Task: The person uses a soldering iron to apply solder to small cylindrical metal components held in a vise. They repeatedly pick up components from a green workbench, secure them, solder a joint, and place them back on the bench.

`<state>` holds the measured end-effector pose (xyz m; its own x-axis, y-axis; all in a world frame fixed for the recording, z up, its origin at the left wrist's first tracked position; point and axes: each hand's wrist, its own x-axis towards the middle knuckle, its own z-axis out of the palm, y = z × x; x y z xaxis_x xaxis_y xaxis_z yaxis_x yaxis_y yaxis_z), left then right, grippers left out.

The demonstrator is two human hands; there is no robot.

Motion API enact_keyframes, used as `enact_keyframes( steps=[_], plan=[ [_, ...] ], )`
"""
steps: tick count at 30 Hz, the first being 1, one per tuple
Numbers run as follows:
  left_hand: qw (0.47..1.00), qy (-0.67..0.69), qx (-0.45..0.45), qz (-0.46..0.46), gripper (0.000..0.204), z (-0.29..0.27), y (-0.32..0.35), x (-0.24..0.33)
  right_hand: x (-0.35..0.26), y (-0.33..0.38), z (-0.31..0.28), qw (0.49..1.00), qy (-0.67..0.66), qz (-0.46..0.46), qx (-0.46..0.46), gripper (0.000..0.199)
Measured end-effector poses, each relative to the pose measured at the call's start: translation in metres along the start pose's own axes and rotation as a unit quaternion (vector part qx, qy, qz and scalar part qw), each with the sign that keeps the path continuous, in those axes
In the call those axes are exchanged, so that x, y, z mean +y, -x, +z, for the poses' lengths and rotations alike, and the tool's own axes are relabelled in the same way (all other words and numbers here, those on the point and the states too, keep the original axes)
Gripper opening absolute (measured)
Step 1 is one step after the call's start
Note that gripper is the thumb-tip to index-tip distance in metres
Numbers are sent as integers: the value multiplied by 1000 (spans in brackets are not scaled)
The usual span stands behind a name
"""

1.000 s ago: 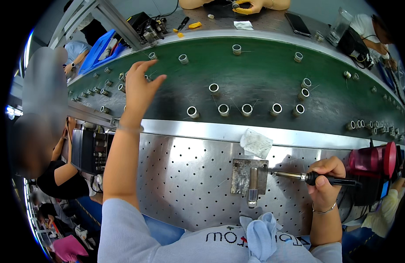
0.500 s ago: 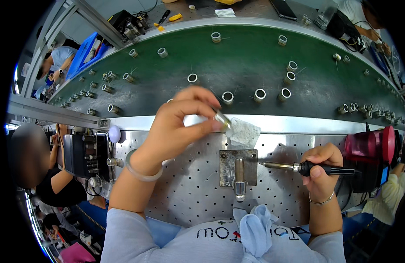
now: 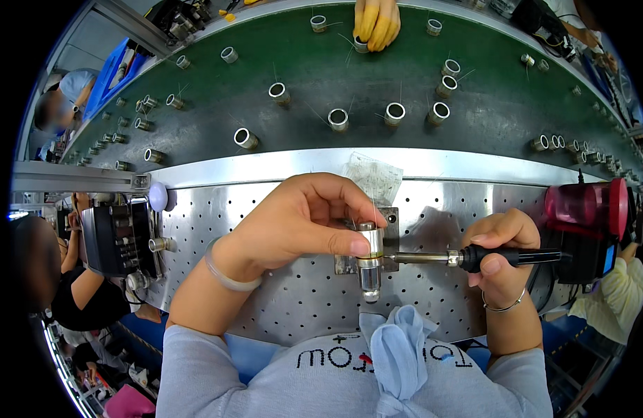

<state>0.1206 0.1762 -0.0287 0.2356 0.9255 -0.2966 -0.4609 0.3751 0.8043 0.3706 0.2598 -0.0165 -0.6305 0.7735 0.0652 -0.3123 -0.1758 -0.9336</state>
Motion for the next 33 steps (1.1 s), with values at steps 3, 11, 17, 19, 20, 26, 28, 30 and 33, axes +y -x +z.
enact_keyframes(
  steps=[3,11,17,19,20,26,28,30,33],
  plan=[
    [996,10,19,90,25,7,0,-4,2,0,3,1000,0,9,-2,23],
    [993,-36,-13,115,16,6,2,2,2,2,2,999,43,-5,-12,25],
    [987,-68,-16,145,15,6,3,2,3,2,0,998,49,-18,-21,27],
    [987,-66,-16,142,15,5,2,2,3,2,0,998,48,-20,-23,27],
    [988,-65,-17,140,15,5,2,3,3,2,0,998,51,-21,-23,27],
    [987,-62,-15,145,15,5,2,1,5,2,-2,998,54,-29,-34,29],
    [987,-63,-16,146,15,4,2,1,5,1,-2,997,56,-35,-40,29],
    [987,-62,-17,147,15,4,2,1,5,1,-2,997,58,-40,-42,29],
    [987,-61,-13,146,15,5,2,1,5,2,-3,996,59,-41,-44,29]
  ],
)
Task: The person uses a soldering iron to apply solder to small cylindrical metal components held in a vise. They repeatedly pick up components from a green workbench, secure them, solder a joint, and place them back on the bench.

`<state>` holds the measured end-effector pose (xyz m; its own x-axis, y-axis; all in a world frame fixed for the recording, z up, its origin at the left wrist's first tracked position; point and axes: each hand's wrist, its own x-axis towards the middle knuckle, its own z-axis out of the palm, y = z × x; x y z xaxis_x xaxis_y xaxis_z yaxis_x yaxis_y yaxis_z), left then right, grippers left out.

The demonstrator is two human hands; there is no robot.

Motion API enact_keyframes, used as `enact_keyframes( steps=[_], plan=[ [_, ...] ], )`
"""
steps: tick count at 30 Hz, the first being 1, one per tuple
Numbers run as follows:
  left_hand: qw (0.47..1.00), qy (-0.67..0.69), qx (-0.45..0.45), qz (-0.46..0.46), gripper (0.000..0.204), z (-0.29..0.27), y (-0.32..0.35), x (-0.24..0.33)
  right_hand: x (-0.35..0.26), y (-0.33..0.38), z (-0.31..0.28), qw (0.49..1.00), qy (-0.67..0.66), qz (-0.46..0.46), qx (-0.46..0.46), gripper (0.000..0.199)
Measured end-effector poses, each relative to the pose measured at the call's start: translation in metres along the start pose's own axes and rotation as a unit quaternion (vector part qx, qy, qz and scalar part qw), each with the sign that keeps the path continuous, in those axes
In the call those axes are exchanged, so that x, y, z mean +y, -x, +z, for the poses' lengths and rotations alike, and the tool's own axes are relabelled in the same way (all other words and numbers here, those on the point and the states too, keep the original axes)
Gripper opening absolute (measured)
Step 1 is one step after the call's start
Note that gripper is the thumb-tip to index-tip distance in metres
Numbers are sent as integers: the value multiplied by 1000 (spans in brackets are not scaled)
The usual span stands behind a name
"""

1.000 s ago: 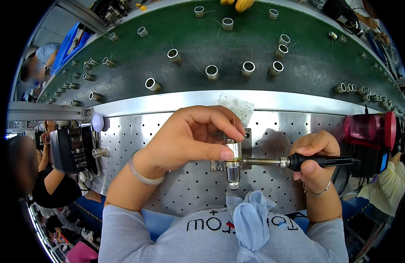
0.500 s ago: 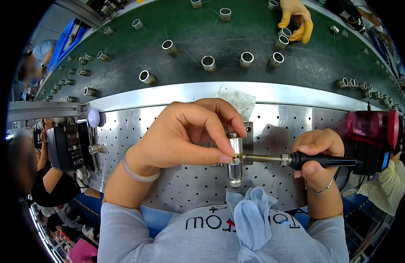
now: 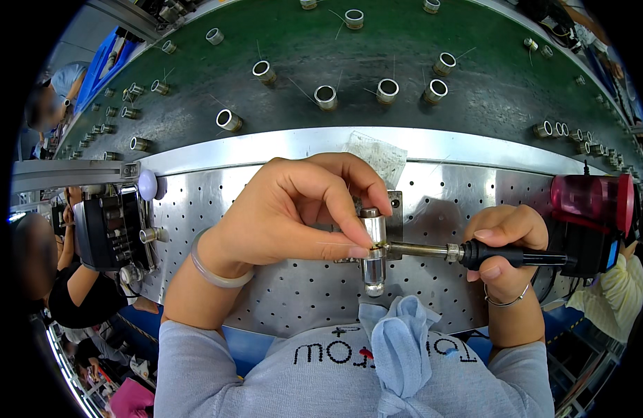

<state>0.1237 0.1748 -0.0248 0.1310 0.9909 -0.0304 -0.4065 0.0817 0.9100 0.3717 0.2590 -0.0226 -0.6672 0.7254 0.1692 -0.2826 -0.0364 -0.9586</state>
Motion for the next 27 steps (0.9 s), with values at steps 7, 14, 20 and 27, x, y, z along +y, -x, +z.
enact_keyframes(
  steps=[7,14,20,27],
  plan=[
    [1000,-13,-3,1,15,0,-1,1,-2,2,-2,1000,22,5,3,28],
    [994,46,-4,-101,28,-1,-1,9,-4,1,-2,1000,27,-2,-4,28],
    [993,46,-22,-106,35,-6,0,5,-2,-1,-2,1000,11,-5,-15,28],
    [991,42,-6,-129,36,-2,-2,10,-1,0,-5,1000,16,-11,-10,28]
  ],
)
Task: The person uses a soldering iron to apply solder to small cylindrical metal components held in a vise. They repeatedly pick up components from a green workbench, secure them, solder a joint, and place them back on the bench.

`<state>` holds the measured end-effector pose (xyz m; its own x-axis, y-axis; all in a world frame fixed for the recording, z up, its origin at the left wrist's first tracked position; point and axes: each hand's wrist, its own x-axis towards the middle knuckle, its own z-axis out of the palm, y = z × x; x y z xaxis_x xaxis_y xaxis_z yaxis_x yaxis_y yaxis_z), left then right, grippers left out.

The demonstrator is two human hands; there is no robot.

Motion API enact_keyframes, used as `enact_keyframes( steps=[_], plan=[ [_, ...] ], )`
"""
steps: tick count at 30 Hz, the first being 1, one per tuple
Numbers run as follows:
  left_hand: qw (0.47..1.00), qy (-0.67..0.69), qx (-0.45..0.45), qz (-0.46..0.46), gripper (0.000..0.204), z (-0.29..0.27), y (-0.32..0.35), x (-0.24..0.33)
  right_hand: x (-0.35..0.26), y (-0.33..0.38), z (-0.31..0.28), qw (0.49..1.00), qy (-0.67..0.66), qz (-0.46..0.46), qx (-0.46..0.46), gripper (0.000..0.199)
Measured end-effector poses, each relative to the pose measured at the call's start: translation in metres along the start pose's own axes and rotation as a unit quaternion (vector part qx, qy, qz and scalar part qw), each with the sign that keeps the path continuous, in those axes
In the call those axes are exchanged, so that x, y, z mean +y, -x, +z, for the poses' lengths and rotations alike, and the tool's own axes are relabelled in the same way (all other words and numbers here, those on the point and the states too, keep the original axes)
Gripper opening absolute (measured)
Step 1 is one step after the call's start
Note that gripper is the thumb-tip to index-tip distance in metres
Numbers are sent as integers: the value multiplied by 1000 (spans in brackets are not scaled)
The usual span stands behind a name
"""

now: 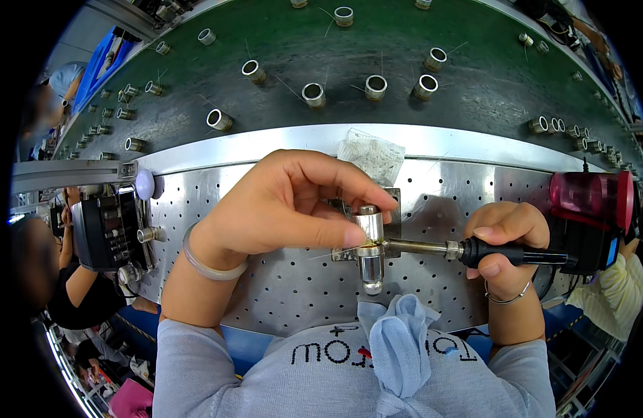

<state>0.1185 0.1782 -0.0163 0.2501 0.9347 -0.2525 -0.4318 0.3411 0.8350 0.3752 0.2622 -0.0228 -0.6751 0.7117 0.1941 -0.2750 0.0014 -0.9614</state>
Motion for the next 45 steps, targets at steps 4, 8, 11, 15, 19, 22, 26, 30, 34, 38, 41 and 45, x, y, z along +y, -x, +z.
enact_keyframes(
  steps=[4,8,11,15,19,22,26,30,34,38,41,45],
  plan=[
    [1000,-12,-10,9,36,-5,0,-3,0,-2,2,1000,-3,-2,-4,28],
    [1000,-28,-14,4,37,-8,-1,-4,1,-1,2,1000,1,-7,-6,28],
    [999,-32,-11,19,38,-4,2,2,-2,-4,4,1000,5,-4,-14,27],
    [999,-33,16,-8,40,0,1,2,-2,-3,4,1000,23,-9,-6,25],
    [1000,-8,-3,-7,40,-3,-3,-1,-5,-1,3,999,2,5,51,23],
    [1000,3,-11,-9,43,-3,-2,-1,-8,-5,4,997,-61,18,44,24],
    [999,-6,-36,35,50,-12,-4,-12,-1,-5,2,999,-40,-9,26,25],
    [999,23,-42,-5,52,-20,-3,-5,-6,-4,2,998,-56,16,36,25],
    [999,0,-28,-25,45,-15,-1,-10,-4,-1,2,998,-52,26,40,28],
    [999,-13,-16,-26,40,-12,-2,-14,-3,1,0,998,-43,26,30,30],
    [1000,12,-2,-25,39,-6,-3,-15,-3,0,0,999,-33,29,21,31],
    [999,0,18,-37,40,-4,-1,-11,-2,0,2,999,-9,36,28,32]
  ],
)
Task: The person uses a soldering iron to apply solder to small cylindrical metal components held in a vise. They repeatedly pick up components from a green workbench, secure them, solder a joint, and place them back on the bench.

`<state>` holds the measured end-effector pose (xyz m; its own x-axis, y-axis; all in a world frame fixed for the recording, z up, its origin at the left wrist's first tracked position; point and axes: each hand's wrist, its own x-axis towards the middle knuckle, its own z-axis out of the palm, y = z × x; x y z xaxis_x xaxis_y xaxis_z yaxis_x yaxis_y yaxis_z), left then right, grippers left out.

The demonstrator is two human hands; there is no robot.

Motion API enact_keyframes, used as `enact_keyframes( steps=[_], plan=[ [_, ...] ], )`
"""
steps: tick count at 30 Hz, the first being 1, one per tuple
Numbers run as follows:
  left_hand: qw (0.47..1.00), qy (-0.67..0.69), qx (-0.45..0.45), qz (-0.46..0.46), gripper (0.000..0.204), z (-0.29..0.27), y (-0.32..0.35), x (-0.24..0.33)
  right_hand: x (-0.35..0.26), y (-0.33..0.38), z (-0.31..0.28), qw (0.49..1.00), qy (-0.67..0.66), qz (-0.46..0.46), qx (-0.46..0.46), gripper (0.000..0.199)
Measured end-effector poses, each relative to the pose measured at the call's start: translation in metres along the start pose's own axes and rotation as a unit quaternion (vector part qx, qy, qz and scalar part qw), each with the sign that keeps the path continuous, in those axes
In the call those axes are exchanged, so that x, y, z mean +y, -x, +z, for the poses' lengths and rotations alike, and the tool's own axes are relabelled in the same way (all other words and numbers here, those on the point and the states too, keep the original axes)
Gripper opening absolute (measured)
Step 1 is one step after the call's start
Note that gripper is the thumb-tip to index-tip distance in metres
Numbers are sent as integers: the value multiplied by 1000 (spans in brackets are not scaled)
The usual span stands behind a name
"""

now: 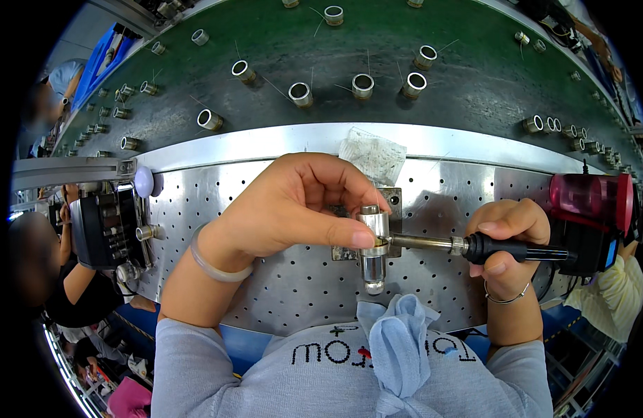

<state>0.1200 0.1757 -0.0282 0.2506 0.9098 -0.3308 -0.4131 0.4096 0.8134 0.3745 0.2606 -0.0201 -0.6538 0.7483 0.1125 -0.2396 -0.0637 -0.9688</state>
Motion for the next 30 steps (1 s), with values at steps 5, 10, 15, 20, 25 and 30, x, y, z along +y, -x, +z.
enact_keyframes(
  steps=[5,10,15,20,25,30],
  plan=[
    [1000,-3,-4,-10,38,0,1,2,-4,0,3,999,3,22,32,31],
    [1000,7,-8,-6,39,0,0,1,-4,0,4,999,-25,27,30,30],
    [1000,8,-5,-8,40,1,0,1,-2,-1,2,999,-30,20,20,30],
    [1000,6,-1,-10,40,1,0,1,-1,-1,2,1000,-15,14,10,29],
    [1000,9,2,-14,40,1,1,2,3,-2,-2,999,5,-32,-18,27],
    [1000,8,2,-14,40,2,1,3,2,-5,-3,996,31,-71,-52,27]
  ],
)
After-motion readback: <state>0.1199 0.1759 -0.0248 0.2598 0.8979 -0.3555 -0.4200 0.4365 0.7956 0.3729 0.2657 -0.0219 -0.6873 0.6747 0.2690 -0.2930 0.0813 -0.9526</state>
